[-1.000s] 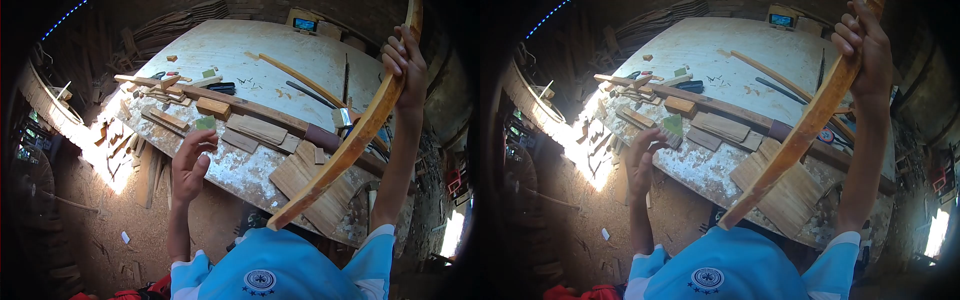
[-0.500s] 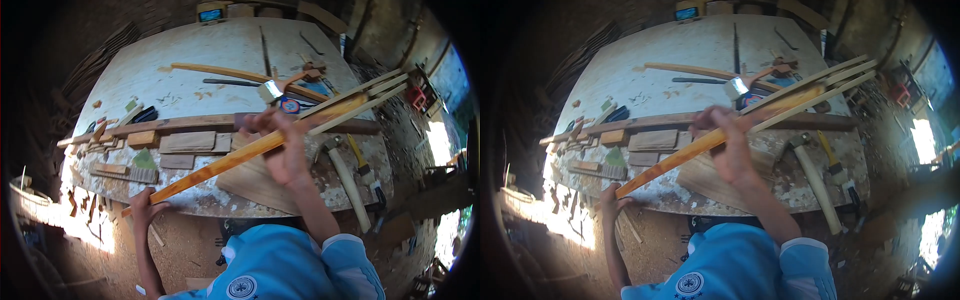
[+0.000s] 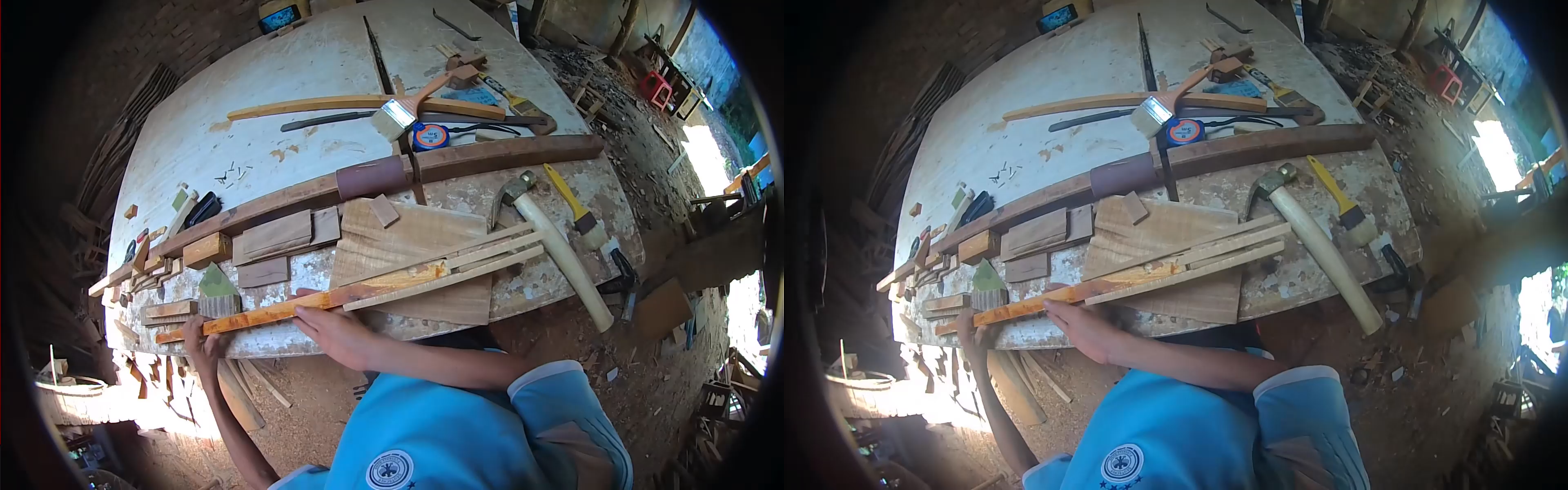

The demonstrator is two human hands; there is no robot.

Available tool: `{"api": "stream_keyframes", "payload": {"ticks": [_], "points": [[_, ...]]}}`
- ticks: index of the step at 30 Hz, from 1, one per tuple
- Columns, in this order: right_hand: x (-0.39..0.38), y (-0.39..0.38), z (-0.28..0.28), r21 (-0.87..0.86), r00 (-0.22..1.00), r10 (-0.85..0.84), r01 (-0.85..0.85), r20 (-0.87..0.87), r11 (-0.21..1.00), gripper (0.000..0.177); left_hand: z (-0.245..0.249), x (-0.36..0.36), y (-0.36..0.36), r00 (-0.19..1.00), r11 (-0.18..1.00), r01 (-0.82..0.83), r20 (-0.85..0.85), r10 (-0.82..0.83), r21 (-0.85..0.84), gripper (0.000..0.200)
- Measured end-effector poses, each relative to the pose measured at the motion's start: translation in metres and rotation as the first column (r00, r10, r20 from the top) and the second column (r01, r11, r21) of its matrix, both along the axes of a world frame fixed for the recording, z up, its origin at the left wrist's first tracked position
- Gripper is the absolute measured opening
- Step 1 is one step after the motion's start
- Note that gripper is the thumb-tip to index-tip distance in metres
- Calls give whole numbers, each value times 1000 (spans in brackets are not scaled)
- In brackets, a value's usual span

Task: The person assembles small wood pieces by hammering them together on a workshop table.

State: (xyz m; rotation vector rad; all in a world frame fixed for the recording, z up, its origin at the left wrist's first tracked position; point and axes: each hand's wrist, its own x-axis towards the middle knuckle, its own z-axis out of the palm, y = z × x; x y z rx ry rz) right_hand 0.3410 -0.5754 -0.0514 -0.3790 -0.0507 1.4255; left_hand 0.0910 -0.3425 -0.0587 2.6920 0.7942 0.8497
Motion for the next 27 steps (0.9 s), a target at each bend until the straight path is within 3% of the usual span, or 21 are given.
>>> {"api": "stream_keyframes", "payload": {"ticks": [3, 4, 6, 7, 8, 9, 10, 11, 12, 14, 15, 17, 19, 22, 25, 26, 27], "points": [[-6, -22, 11, -185, 959, 195, -157, 204, 970, 49, -19, -10, 6, 996, 997, -53, 73, 57, -58, 45], [-2, -34, 14, -158, 864, 319, -279, 390, 947, 45, -21, -12, 6, 996, 997, -60, 69, 63, -53, 45], [22, -66, 38, 13, 631, 350, -496, 692, 868, 37, -23, -17, 6, 996, 996, -81, 32, 82, -37, 45], [41, -81, 56, 53, 361, 96, -382, 928, 923, 36, -24, -17, 5, 995, 995, -99, 0, 99, -26, 44], [62, -91, 69, 150, 6, -156, -294, 988, 944, 34, -23, -17, 2, 992, 992, -122, -31, 121, -14, 44], [78, -98, 69, 378, -531, -390, -137, 752, 915, 33, -17, -11, -6, 989, 988, -146, -18, 145, -56, 41], [106, -102, 78, 304, -720, -235, -35, 653, 952, 36, -17, -8, -9, 988, 986, -154, -1, 154, -62, 41], [129, -108, 74, 305, -771, -102, 124, 629, 944, 43, -16, -9, -11, 986, 984, -165, 13, 166, -63, 41], [133, -105, 69, 339, -813, -165, 42, 559, 940, 55, -13, -7, -12, 987, 988, -157, -16, 157, -5, 40], [156, -117, 74, 144, -836, 208, 320, 508, 936, 59, 8, 3, -23, 991, 984, -108, -64, 118, 144, 36], [158, -117, 70, 132, -852, 230, 325, 470, 936, 59, 18, 4, -22, 991, 974, -123, -32, 131, 191, 31], [155, -119, 63, 108, -877, 299, 362, 375, 926, 58, 14, -4, 11, 948, 928, -291, 200, 247, 231, 28], [154, -120, 66, 107, -868, 284, 354, 409, 929, 58, 19, 1, 50, 774, 844, -506, 340, 535, -178, 28], [151, -124, 71, 83, -854, 291, 358, 431, 930, 59, 15, -7, 125, 773, 761, -575, 104, 626, -299, 31], [147, -124, 80, 52, -843, 309, 368, 441, 928, 59, 27, 9, 154, 720, 757, -634, -239, 652, 155, 38], [145, -125, 82, 32, -840, 316, 366, 441, 930, 58, 30, 16, 160, 667, 733, -649, -310, 678, 204, 50], [145, -125, 82, 39, -834, 320, 376, 450, 926, 58, 29, 21, 168, 693, 754, -640, -313, 649, 145, 54]]}}
